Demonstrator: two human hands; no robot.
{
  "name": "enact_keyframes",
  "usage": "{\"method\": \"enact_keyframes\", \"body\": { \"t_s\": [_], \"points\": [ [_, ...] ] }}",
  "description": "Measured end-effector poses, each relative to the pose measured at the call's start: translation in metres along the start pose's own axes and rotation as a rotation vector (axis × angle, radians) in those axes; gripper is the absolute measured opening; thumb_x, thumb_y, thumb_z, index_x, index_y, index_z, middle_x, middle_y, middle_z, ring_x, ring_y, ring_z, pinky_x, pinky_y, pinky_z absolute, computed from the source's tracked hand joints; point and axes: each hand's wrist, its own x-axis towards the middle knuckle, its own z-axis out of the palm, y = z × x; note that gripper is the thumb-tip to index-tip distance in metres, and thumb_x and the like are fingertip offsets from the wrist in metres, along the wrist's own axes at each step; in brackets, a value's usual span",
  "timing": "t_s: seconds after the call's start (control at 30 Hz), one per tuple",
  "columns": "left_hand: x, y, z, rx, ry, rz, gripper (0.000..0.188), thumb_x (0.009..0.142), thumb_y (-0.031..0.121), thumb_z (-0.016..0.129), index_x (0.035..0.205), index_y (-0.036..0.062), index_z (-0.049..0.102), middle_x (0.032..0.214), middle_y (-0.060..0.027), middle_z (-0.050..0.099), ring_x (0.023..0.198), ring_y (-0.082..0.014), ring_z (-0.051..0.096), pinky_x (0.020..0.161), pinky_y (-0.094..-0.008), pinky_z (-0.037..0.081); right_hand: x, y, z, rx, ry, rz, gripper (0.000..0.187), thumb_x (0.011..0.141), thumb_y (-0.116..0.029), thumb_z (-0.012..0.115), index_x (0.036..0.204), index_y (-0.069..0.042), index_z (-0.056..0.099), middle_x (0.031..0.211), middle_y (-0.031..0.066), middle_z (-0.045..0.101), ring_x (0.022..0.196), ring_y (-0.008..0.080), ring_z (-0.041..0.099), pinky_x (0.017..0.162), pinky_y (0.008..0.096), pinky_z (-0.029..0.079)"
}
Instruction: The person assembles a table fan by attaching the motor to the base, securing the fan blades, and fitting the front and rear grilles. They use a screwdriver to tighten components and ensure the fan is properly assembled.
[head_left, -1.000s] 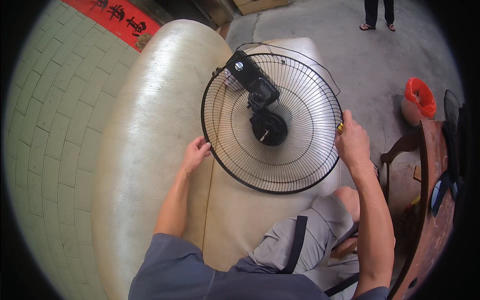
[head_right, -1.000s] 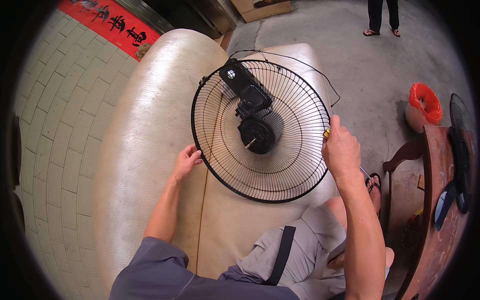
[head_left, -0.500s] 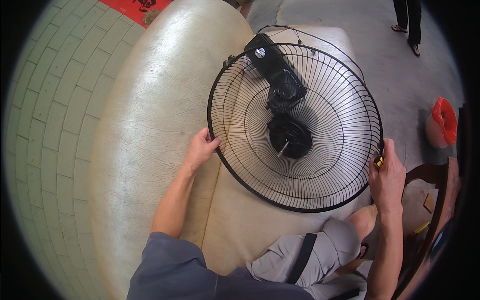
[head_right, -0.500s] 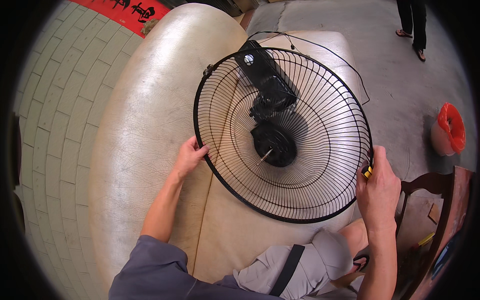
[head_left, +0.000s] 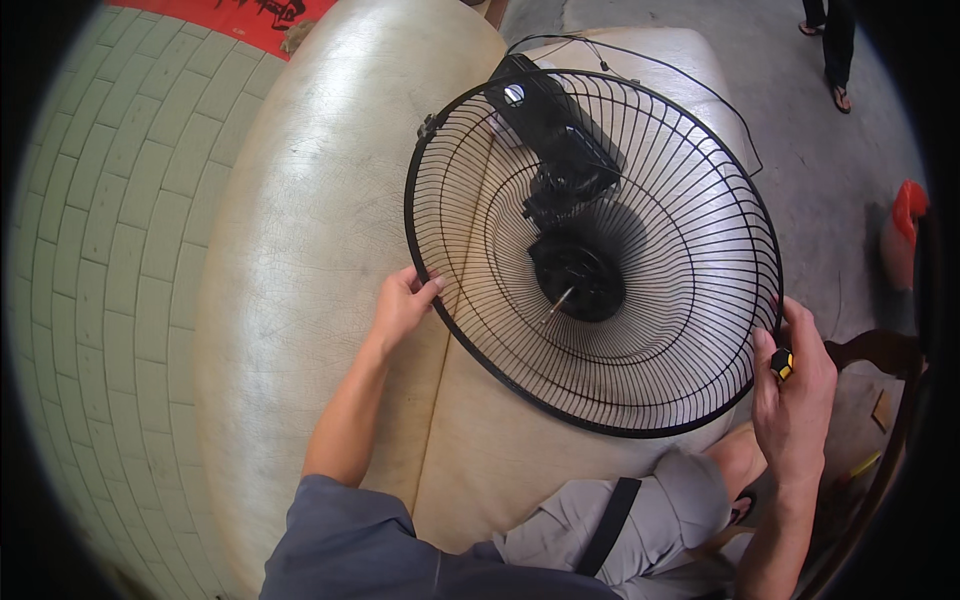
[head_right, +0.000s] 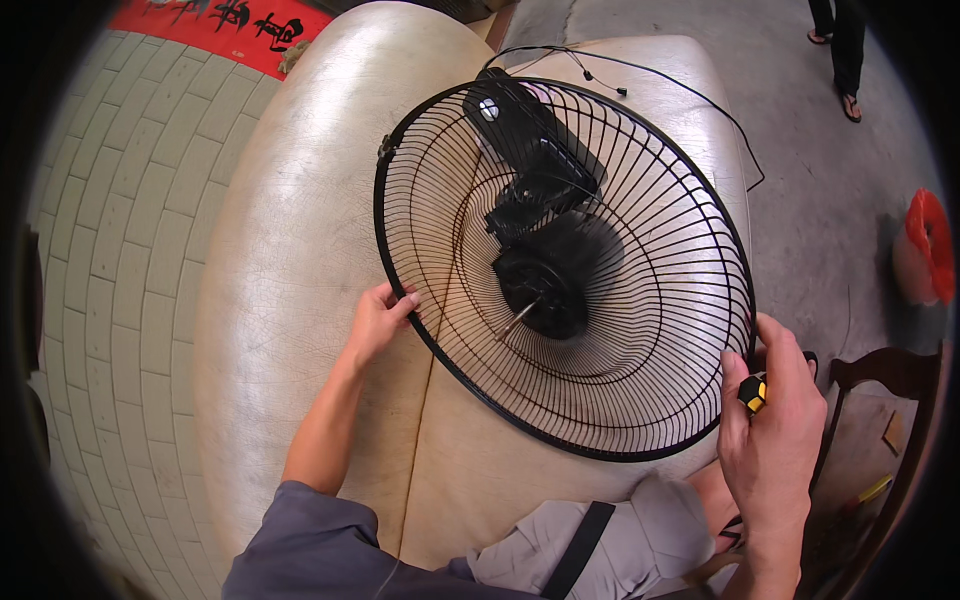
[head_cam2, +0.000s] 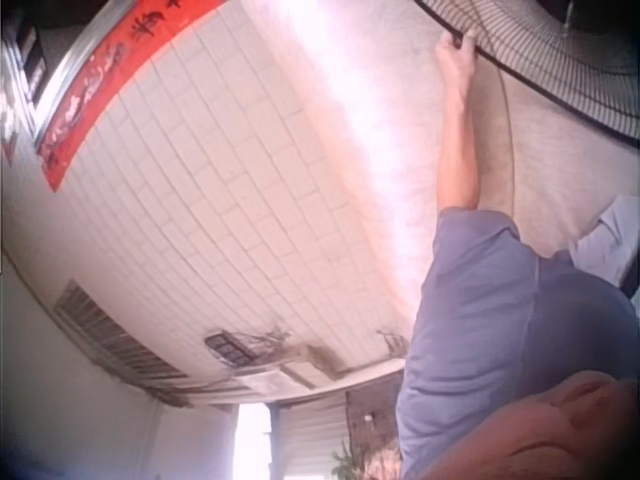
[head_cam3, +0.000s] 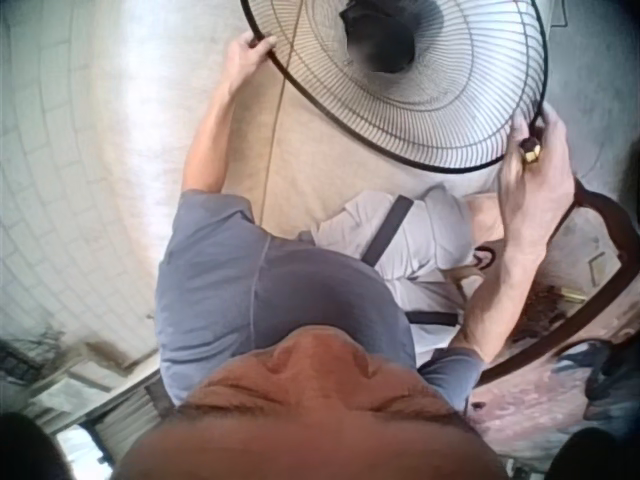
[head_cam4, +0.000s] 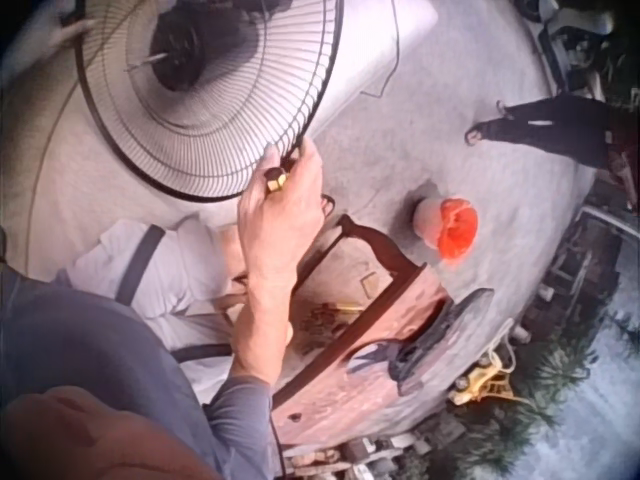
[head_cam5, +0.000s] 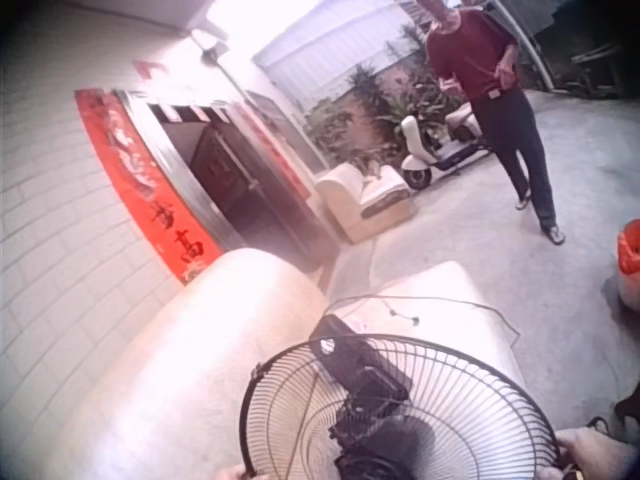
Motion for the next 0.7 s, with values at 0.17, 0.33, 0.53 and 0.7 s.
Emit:
{"method": "enact_keyframes", "body": {
  "t_s": [0.17,0.33,0.53,0.7],
  "points": [
    [0.001,0.004,-0.011,-0.296,-0.106,0.102,0.028,0.102,0.018,0.052,0.123,0.0001,0.056,0.102,-0.0058,0.065,0.093,-0.0136,0.064,0.079,-0.0288,0.055,0.007,0.009,-0.015,0.282,-0.171,0.227,0.026,0.09,-0.006,0.065,0.113,0.001,0.058,0.077,0.0131,0.063,0.067,0.0225,0.058,0.066,0.0326,0.047],
    [0.003,-0.002,-0.006,-0.399,-0.094,0.065,0.028,0.102,0.017,0.051,0.123,-0.0016,0.057,0.104,-0.0072,0.066,0.094,-0.0165,0.066,0.082,-0.0297,0.056,0.004,0.004,-0.011,0.311,-0.146,0.198,0.025,0.09,-0.005,0.064,0.113,0.002,0.059,0.081,0.0116,0.064,0.071,0.02,0.059,0.069,0.0306,0.048],
    [0.009,-0.008,-0.006,-0.442,-0.074,0.085,0.026,0.101,0.015,0.053,0.117,-0.0035,0.061,0.1,-0.0075,0.067,0.088,-0.0163,0.067,0.081,-0.0297,0.057,0.001,0.008,-0.008,0.285,-0.103,0.175,0.024,0.09,-0.005,0.065,0.112,0.002,0.059,0.085,0.0135,0.065,0.072,0.0234,0.06,0.069,0.0327,0.048],
    [0.004,-0.004,-0.001,-0.448,-0.035,0.088,0.024,0.1,0.014,0.055,0.114,-0.0038,0.063,0.095,-0.0068,0.067,0.085,-0.0145,0.066,0.077,-0.0281,0.057,0.0,0.004,-0.009,0.172,-0.092,0.132,0.023,0.09,-0.004,0.063,0.111,0.0,0.058,0.086,0.0171,0.064,0.072,0.0307,0.062,0.068,0.0357,0.049]
  ]
}}
